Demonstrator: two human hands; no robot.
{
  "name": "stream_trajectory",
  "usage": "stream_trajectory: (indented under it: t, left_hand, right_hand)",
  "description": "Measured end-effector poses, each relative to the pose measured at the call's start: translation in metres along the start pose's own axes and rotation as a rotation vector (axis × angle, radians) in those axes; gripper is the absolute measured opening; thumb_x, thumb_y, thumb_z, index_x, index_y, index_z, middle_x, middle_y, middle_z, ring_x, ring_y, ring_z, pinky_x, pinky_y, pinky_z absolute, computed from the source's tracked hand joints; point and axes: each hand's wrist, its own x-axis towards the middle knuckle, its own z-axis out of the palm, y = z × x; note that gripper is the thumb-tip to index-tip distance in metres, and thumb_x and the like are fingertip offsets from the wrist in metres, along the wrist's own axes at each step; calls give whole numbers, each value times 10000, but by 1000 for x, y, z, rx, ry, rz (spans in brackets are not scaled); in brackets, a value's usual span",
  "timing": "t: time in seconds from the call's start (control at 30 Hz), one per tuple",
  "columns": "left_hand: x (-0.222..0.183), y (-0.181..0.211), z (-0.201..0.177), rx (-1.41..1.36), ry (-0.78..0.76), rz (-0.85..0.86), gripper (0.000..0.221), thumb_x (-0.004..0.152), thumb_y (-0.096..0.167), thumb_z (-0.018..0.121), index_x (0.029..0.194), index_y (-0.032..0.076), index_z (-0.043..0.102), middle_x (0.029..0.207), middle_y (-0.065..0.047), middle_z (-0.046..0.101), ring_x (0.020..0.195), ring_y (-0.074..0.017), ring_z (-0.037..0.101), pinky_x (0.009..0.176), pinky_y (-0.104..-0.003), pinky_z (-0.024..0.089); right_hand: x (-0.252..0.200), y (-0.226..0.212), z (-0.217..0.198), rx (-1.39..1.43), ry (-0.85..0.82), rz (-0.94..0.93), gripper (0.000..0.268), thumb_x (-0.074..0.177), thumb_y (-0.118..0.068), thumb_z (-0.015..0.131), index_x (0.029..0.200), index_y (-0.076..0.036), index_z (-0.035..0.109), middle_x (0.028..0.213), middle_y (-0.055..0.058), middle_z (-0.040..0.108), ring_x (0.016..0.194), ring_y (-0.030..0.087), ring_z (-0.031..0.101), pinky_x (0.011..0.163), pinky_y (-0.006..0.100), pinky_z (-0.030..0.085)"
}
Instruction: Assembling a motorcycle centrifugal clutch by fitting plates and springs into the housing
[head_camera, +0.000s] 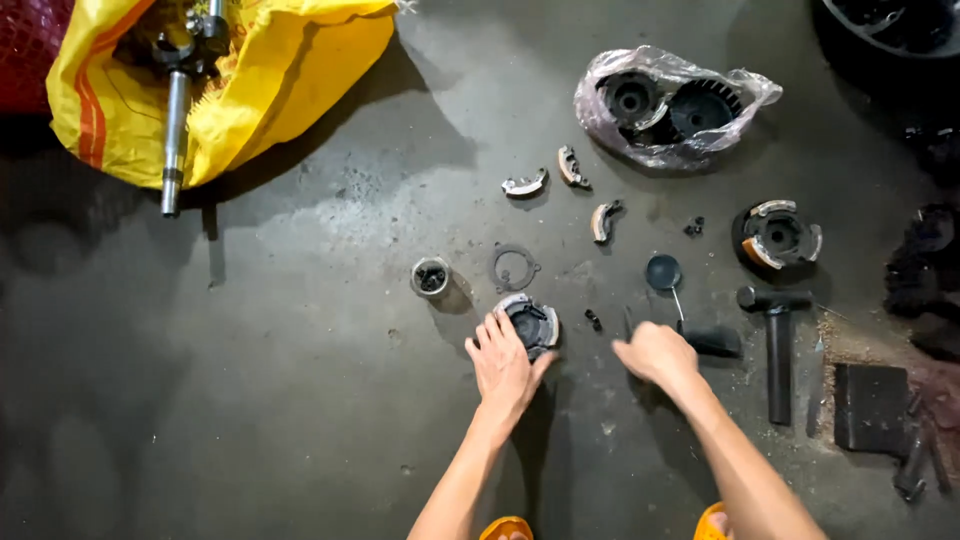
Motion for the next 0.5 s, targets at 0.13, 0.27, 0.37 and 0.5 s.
stream_trajectory:
  t: [0.13, 0.27, 0.37, 0.5]
  left_hand:
    - [-19, -18, -5, 18, -18, 89, 1110, 686, 546, 859, 1479, -67, 382, 1366, -208, 478, 1213, -333, 509, 1014, -563, 430]
    - [-17, -26, -27, 52, -1, 222, 1008, 758, 443, 856, 1495, -57, 384, 1460, -233, 432, 1337, -352, 439, 1044, -563, 405]
    - [-7, -28, -13, 79, 7, 256, 962, 778, 494, 829, 1459, -55, 428, 1464, -228, 442, 1365, -351, 421, 1069, -594, 377]
    - [-6, -28, 22, 89, 232, 226, 981, 643, 494, 877, 1359, -74, 524, 1421, -217, 507, 1220, -347, 499, 1013, -556, 380]
  right_hand:
    - [-1, 15, 2, -49, -29, 59, 630, 889, -475, 664, 1208, 62, 748, 1259, 300, 727, 1231, 458, 669, 1001, 586, 522]
    - [3, -16, -19, -22, 183, -52, 554, 889, -476, 658, 1128, 12, 764, 1172, 268, 752, 1164, 468, 690, 971, 586, 535]
    - [36, -56, -17, 73, 441, -355, 358, 889, -359, 669, 1056, -58, 767, 1009, 196, 756, 1008, 410, 729, 859, 514, 580]
    - [60, -126, -13, 179, 703, -756, 178, 831, -197, 691, 943, -59, 710, 935, 126, 674, 798, 366, 663, 738, 447, 549]
